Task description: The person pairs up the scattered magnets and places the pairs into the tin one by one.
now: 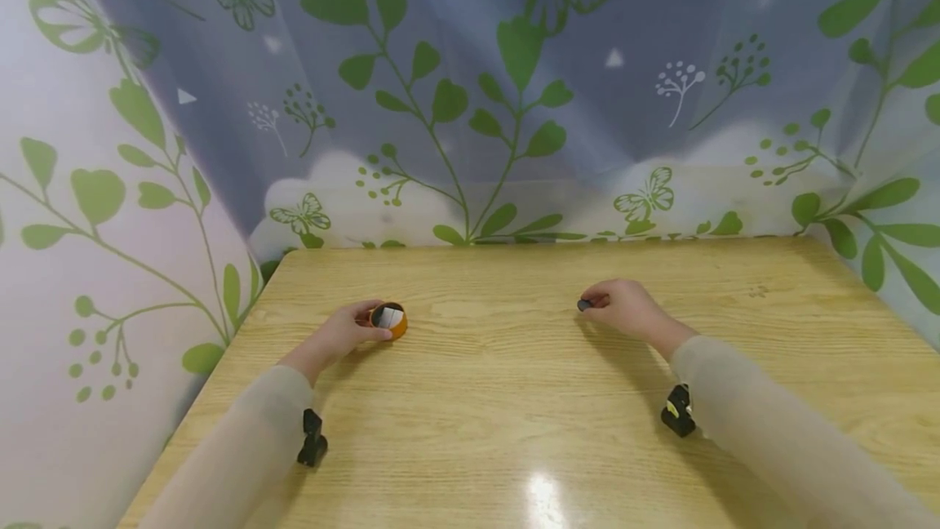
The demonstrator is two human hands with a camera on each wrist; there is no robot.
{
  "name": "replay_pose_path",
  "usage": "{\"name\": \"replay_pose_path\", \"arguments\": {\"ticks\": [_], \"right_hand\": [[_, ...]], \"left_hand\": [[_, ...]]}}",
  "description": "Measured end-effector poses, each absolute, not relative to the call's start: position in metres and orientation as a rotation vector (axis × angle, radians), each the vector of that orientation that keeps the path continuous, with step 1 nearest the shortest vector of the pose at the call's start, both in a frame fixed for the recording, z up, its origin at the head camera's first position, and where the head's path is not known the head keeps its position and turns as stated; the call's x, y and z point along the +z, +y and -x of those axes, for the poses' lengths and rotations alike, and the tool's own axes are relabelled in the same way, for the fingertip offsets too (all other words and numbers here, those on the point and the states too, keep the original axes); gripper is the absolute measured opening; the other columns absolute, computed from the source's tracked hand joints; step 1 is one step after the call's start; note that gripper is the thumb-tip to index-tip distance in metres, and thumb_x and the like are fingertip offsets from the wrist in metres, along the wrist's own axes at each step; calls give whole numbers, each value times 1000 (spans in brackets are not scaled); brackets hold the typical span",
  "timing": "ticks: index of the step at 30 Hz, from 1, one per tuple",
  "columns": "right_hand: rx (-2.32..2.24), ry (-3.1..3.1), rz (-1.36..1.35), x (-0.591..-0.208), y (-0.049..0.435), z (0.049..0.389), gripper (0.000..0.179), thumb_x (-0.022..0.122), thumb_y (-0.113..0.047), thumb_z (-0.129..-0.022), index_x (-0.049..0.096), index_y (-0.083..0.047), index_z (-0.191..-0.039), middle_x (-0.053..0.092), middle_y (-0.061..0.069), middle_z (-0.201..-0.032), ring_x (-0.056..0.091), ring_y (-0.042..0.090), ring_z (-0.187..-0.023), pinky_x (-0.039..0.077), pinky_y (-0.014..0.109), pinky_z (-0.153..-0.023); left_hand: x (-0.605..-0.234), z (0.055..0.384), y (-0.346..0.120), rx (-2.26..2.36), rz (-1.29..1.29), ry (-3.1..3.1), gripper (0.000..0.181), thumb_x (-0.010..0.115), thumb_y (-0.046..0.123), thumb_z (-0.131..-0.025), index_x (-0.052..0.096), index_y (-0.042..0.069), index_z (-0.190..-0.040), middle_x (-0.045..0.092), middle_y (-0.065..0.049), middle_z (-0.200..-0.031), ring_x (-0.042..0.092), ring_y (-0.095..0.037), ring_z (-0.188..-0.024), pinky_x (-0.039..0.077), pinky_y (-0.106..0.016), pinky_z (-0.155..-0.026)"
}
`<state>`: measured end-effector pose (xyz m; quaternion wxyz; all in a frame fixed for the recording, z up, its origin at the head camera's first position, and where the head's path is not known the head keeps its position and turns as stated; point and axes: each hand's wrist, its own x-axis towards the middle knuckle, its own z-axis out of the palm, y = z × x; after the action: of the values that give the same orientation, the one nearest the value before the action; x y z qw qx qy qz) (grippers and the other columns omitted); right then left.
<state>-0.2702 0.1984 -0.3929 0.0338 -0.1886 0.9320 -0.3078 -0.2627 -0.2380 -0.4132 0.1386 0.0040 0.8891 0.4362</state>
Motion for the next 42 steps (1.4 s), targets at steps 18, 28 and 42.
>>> {"name": "replay_pose_path", "arguments": {"ticks": [18,28,42], "right_hand": [[-1002,2827,633,-393,167,273,29,66,-8,-85,64,8,-109,66,15,-95,62,24,-85,50,35,-72],[-1024,2797,672,-393,150,275,27,67,-6,-85,65,8,-108,67,15,-95,62,24,-85,50,34,-73],[-1041,2750,705,-384,118,272,27,67,-6,-85,65,6,-109,66,13,-96,62,22,-87,50,33,-75]], "left_hand": [[-414,263,-239,1251,-38,2568,71,71,24,-84,36,4,-142,46,-21,-129,44,-32,-114,40,-42,-90],[-414,263,-240,1267,-65,2564,70,71,23,-84,37,2,-141,47,-22,-128,45,-32,-113,40,-42,-91],[-412,262,-239,1254,-67,2569,72,71,24,-84,36,1,-142,47,-23,-129,45,-33,-114,39,-44,-92]]}}
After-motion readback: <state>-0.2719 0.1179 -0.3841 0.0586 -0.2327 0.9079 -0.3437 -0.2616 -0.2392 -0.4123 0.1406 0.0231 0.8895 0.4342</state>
